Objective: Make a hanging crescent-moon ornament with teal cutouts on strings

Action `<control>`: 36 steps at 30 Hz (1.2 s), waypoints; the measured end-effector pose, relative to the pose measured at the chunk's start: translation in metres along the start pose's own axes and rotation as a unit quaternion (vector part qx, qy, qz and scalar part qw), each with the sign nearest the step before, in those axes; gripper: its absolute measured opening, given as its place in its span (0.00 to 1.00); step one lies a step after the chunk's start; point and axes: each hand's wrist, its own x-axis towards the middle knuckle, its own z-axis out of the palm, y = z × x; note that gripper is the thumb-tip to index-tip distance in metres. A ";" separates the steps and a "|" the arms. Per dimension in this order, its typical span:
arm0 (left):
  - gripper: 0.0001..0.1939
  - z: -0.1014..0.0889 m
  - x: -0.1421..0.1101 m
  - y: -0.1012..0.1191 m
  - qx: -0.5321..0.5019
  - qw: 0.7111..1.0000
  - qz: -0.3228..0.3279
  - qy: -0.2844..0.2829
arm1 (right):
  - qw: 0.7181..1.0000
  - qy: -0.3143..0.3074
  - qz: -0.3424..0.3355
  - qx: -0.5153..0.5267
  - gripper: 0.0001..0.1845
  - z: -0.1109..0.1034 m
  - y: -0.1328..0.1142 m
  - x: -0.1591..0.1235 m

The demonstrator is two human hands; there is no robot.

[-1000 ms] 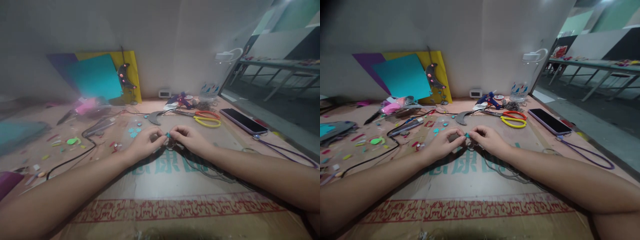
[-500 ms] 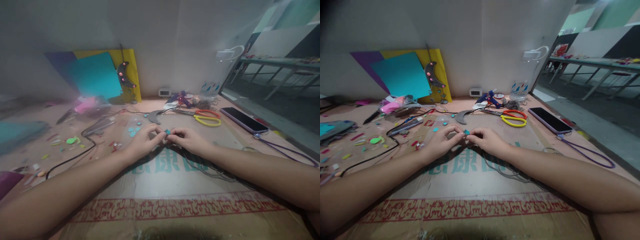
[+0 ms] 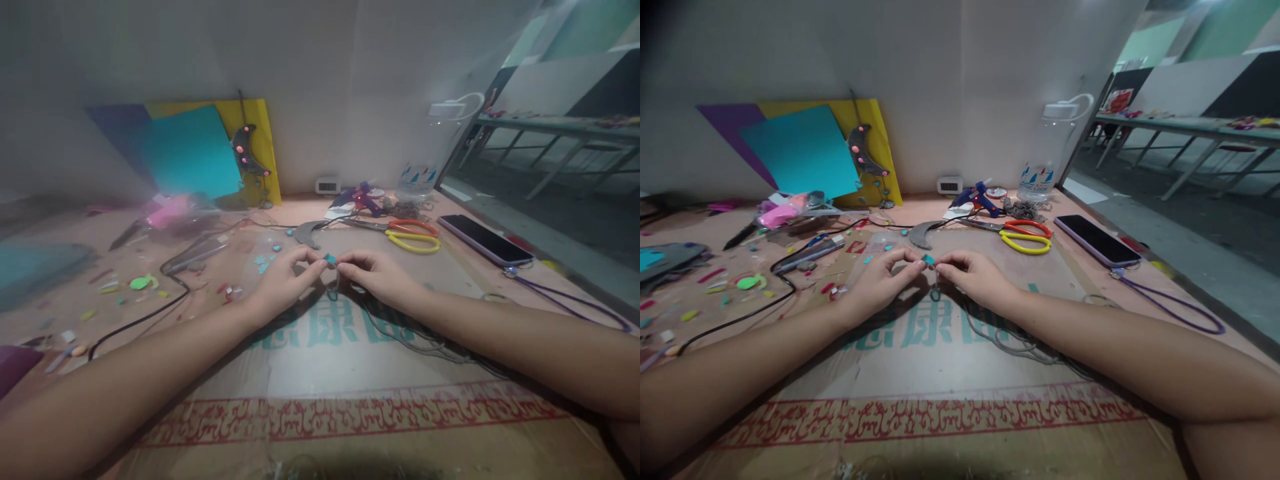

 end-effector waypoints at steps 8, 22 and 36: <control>0.12 0.001 0.001 -0.001 0.022 0.998 0.055 -0.010 | 1.000 -0.002 0.009 0.014 0.12 0.000 0.002 0.002; 0.10 0.001 0.001 -0.001 0.030 0.999 0.025 -0.015 | 0.999 -0.028 0.005 -0.032 0.09 0.001 0.001 0.002; 0.08 0.002 0.000 -0.001 0.050 0.997 0.049 -0.015 | 0.999 -0.015 0.015 -0.034 0.08 0.002 -0.003 0.001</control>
